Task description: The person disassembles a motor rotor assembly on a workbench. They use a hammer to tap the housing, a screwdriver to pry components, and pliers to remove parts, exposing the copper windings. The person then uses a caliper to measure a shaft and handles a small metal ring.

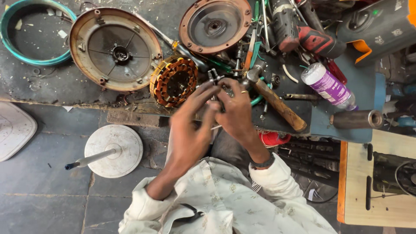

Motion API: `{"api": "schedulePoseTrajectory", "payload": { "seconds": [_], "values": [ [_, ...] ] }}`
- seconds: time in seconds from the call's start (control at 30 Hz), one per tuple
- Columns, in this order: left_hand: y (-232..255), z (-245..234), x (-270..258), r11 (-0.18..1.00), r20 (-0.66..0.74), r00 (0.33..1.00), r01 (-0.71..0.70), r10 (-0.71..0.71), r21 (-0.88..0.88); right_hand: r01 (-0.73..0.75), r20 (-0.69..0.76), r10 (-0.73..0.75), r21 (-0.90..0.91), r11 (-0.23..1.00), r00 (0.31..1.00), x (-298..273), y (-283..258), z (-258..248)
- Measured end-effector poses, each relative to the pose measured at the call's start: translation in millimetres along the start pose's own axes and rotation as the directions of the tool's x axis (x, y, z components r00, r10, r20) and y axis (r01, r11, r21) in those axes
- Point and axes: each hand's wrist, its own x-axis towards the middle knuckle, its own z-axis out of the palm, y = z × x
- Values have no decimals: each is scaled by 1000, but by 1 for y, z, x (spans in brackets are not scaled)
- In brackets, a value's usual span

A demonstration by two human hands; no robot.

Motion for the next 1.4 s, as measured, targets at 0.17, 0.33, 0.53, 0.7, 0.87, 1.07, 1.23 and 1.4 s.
{"api": "schedulePoseTrajectory", "payload": {
  "seconds": [0.17, 0.33, 0.53, 0.7, 0.87, 1.07, 1.23, 1.4],
  "values": [
    [-18, -42, -3, 974, -386, 913, -49, 134, 223, 61, -50, -72, -198, 978, 996, 1, -18, 13],
    [-46, -45, 8, 904, -445, 868, -11, 221, 426, 140, -114, -151, -97, 985, 982, 16, -30, 12],
    [-68, -37, 10, 955, -483, 866, 26, 126, 296, 176, -81, -175, 4, 984, 981, 34, -44, 34],
    [-86, -36, 6, 976, -464, 879, -1, 105, 219, 181, -106, -178, 24, 983, 978, 30, -50, 35],
    [-96, -39, 8, 981, -466, 885, 73, 20, 182, 142, -206, -142, -14, 990, 968, 25, -34, 5],
    [-100, -40, 4, 978, -428, 902, 36, 58, 207, -4, -5, 3, -203, 979, 1000, 7, 20, -20],
    [-100, -41, 6, 973, -429, 903, 121, -25, 197, 57, 97, -34, -245, 968, 995, -3, 38, -15],
    [-99, -45, 7, 972, -415, 910, 121, -28, 200, 47, 81, -32, -190, 981, 996, -2, 34, -22]
  ]
}}
